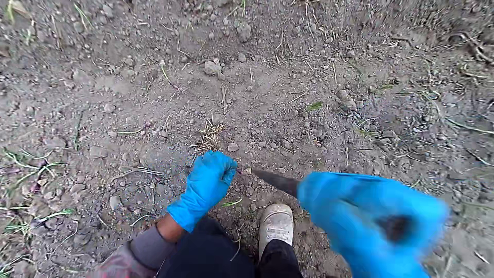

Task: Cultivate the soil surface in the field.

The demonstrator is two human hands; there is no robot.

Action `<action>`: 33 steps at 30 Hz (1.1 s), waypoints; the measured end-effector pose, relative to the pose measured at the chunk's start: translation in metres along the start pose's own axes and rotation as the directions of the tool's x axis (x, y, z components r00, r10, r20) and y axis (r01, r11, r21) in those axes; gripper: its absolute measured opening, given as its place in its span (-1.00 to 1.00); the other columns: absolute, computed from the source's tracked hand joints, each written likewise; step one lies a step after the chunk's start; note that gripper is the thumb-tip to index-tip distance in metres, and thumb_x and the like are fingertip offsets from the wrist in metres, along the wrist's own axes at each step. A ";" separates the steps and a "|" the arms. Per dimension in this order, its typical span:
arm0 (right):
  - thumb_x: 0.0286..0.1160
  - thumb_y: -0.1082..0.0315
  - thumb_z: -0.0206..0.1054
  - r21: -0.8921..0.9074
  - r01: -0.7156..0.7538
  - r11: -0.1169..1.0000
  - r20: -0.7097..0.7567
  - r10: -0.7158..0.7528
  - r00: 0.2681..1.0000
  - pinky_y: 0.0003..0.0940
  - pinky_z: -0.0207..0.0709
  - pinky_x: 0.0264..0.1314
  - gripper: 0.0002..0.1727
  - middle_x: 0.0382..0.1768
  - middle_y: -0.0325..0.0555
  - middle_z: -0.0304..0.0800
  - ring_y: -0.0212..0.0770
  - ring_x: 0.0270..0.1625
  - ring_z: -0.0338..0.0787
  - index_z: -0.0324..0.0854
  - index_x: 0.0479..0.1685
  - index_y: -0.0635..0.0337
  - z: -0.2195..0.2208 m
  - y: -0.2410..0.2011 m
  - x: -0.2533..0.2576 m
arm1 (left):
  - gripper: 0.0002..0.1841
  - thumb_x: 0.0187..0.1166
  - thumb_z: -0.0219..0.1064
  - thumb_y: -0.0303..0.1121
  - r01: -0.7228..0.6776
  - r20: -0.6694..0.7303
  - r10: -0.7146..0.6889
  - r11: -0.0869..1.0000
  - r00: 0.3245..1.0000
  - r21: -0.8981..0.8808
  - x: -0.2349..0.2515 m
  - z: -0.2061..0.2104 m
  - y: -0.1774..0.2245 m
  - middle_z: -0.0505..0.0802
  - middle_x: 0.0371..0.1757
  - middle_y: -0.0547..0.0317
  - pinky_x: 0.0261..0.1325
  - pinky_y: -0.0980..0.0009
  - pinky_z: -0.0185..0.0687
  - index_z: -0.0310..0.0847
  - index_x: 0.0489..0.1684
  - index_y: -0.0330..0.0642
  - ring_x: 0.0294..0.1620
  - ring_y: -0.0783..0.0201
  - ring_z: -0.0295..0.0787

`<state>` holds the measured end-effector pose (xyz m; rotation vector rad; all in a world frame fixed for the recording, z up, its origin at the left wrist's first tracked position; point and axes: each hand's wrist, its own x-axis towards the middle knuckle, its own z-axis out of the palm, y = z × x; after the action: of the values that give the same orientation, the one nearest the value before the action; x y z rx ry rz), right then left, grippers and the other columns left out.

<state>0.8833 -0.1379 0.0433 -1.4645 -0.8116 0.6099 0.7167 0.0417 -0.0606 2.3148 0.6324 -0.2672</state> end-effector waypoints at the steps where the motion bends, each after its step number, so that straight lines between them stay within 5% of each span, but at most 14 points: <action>1: 0.32 0.40 0.47 0.009 -0.023 1.000 -0.005 0.023 1.000 -0.41 0.67 -0.48 -0.68 -0.60 -0.27 0.69 -0.35 -0.50 0.73 0.50 -0.73 0.05 0.019 0.048 -0.014 | -0.85 0.57 0.41 -0.33 -0.037 -0.016 0.038 0.999 0.999 0.026 0.004 0.004 0.002 0.87 -0.12 0.15 0.14 -0.12 0.62 0.88 -0.05 0.01 0.06 0.02 0.77; 4: 0.40 0.44 0.39 0.069 -0.141 0.988 -0.103 0.148 0.984 -0.44 0.63 -0.47 -0.74 -0.49 -0.20 0.71 -0.33 -0.48 0.70 0.55 -0.66 0.10 0.054 0.119 -0.035 | -0.88 0.52 0.45 -0.34 -0.158 0.014 0.158 0.967 0.987 0.198 0.022 0.017 0.009 0.88 -0.15 0.03 0.08 -0.17 0.60 0.88 -0.13 -0.06 0.05 -0.13 0.77; 7: 0.50 0.37 0.38 0.083 -0.178 0.980 -0.149 0.189 0.971 -0.43 0.68 -0.47 -0.74 -0.51 -0.31 0.73 -0.38 -0.53 0.69 0.60 -0.60 -0.01 0.034 0.067 -0.020 | -0.88 0.42 0.48 -0.45 -0.290 0.312 0.178 0.887 0.933 0.360 0.052 0.036 0.012 0.88 -0.12 -0.08 0.07 -0.20 0.63 0.82 -0.15 -0.14 0.04 -0.21 0.80; 10: 0.53 0.23 0.35 -0.032 -0.129 0.991 -0.180 0.121 0.976 -0.32 0.72 -0.39 -0.62 -0.73 -0.40 0.54 -0.37 -0.63 0.63 0.43 -0.71 -0.13 0.000 0.002 -0.002 | -0.85 0.54 0.36 -0.51 -0.344 0.522 0.125 0.872 0.844 0.348 0.074 0.056 0.017 0.88 -0.02 -0.14 0.16 -0.17 0.65 0.81 -0.05 -0.21 0.10 -0.19 0.81; 13: 0.55 0.25 0.38 -0.068 -0.094 0.993 -0.222 0.077 0.972 -0.31 0.74 -0.34 -0.66 -0.66 -0.40 0.63 -0.36 -0.56 0.69 0.50 -0.66 -0.15 -0.007 0.031 -0.006 | -0.78 0.64 0.33 -0.32 -0.292 0.658 0.062 0.924 0.750 0.246 0.084 0.030 0.031 0.87 0.11 -0.04 0.29 -0.20 0.58 0.82 0.10 -0.08 0.24 -0.13 0.76; 16: 0.41 0.38 0.40 -0.079 -0.176 0.981 -0.257 0.150 0.955 -0.41 0.68 -0.49 -0.71 -0.55 -0.34 0.72 -0.37 -0.55 0.71 0.55 -0.67 -0.09 0.008 0.082 -0.004 | -0.72 0.76 0.28 -0.15 -0.082 0.492 0.068 0.997 0.868 0.006 0.098 -0.028 0.018 0.91 0.16 0.13 0.34 -0.10 0.66 0.84 0.22 0.08 0.23 0.09 0.82; 19: 0.42 0.34 0.43 -0.076 -0.127 0.989 -0.183 0.111 0.977 -0.34 0.70 -0.44 -0.66 -0.63 -0.32 0.63 -0.33 -0.54 0.69 0.46 -0.70 -0.06 0.006 0.043 0.014 | -0.70 0.65 0.37 -0.13 0.111 0.287 -0.191 0.956 0.939 0.273 0.130 -0.022 -0.026 0.83 0.22 -0.01 0.30 -0.18 0.64 0.81 0.20 -0.02 0.33 -0.09 0.73; 21: 0.40 0.34 0.43 -0.048 -0.087 0.995 -0.148 0.079 0.986 -0.26 0.72 -0.41 -0.61 -0.70 -0.28 0.60 -0.28 -0.56 0.71 0.40 -0.77 -0.02 0.005 0.014 0.025 | -0.74 0.57 0.42 -0.17 0.087 0.290 -0.243 0.883 0.926 0.461 0.138 0.002 -0.042 0.79 0.16 -0.15 0.15 -0.25 0.65 0.82 -0.01 -0.14 0.32 -0.25 0.67; 23: 0.39 0.38 0.45 -0.022 -0.035 0.999 -0.128 0.032 0.991 -0.29 0.75 -0.39 -0.65 -0.63 -0.26 0.67 -0.29 -0.51 0.75 0.45 -0.72 0.02 0.013 0.031 0.036 | -0.77 0.62 0.38 -0.20 0.034 0.286 -0.193 0.877 0.939 0.480 0.143 -0.002 -0.036 0.81 0.12 -0.12 0.17 -0.22 0.62 0.83 -0.05 -0.14 0.31 -0.23 0.66; 27: 0.39 0.47 0.40 0.058 -0.139 0.989 -0.188 0.148 0.971 -0.46 0.54 -0.64 -0.70 -0.60 -0.24 0.67 -0.37 -0.61 0.63 0.52 -0.70 0.09 0.039 0.101 0.048 | -0.77 0.74 0.29 -0.24 0.034 0.199 -0.074 0.979 0.977 0.199 0.116 -0.029 -0.013 0.90 0.01 -0.03 0.23 -0.18 0.69 0.85 0.11 -0.04 0.16 -0.10 0.83; 33: 0.49 0.38 0.41 0.124 -0.023 0.992 -0.173 0.045 0.984 -0.41 0.64 -0.50 -0.69 -0.62 -0.31 0.59 -0.37 -0.56 0.65 0.45 -0.61 0.00 0.007 0.032 0.065 | -0.84 0.62 0.38 -0.32 -0.132 0.040 0.132 0.991 0.990 0.008 0.106 -0.019 -0.023 0.91 -0.08 0.25 0.25 -0.07 0.64 0.86 0.00 0.02 0.05 0.15 0.80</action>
<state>0.9208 -0.0810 0.0183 -1.4008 -0.6023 0.5379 0.7959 0.1074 -0.0984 2.3439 0.4572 -0.2536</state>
